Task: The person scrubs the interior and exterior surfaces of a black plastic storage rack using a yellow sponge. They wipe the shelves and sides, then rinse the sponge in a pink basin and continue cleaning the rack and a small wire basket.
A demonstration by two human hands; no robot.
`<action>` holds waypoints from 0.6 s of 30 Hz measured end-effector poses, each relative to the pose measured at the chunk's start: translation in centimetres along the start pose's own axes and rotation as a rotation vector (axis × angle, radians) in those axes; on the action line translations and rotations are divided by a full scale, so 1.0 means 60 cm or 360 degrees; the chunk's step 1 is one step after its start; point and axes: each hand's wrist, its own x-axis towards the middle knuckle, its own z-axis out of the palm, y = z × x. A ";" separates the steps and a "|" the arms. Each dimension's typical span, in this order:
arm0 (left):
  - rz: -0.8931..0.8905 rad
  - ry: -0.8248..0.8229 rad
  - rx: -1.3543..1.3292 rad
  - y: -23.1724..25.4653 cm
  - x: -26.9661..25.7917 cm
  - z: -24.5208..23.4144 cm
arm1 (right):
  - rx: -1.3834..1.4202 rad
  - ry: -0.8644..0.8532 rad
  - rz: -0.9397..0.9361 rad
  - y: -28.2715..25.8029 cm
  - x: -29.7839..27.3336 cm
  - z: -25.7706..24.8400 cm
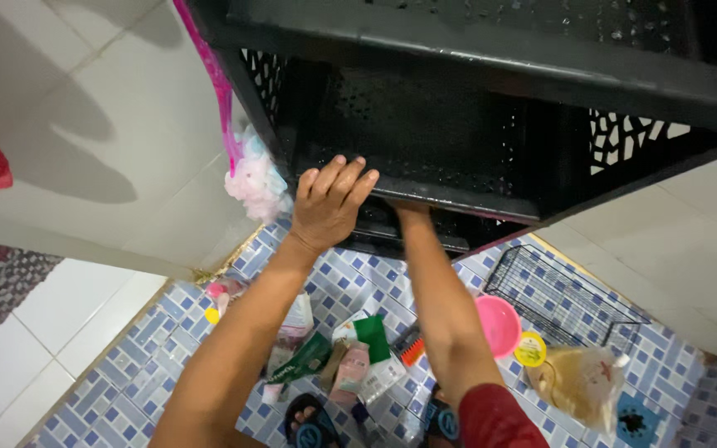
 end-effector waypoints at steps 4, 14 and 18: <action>-0.0005 0.0021 -0.0010 -0.001 -0.009 0.019 | 0.0199 -0.0020 -0.0203 -0.085 0.018 0.042; -0.0280 -0.0261 -0.0441 0.062 -0.112 0.031 | 0.0155 -0.0349 -0.0083 -0.059 -0.086 -0.107; -0.0382 -0.1074 -0.0474 0.060 -0.144 0.043 | -0.0078 -0.0074 -0.0078 0.033 -0.068 -0.036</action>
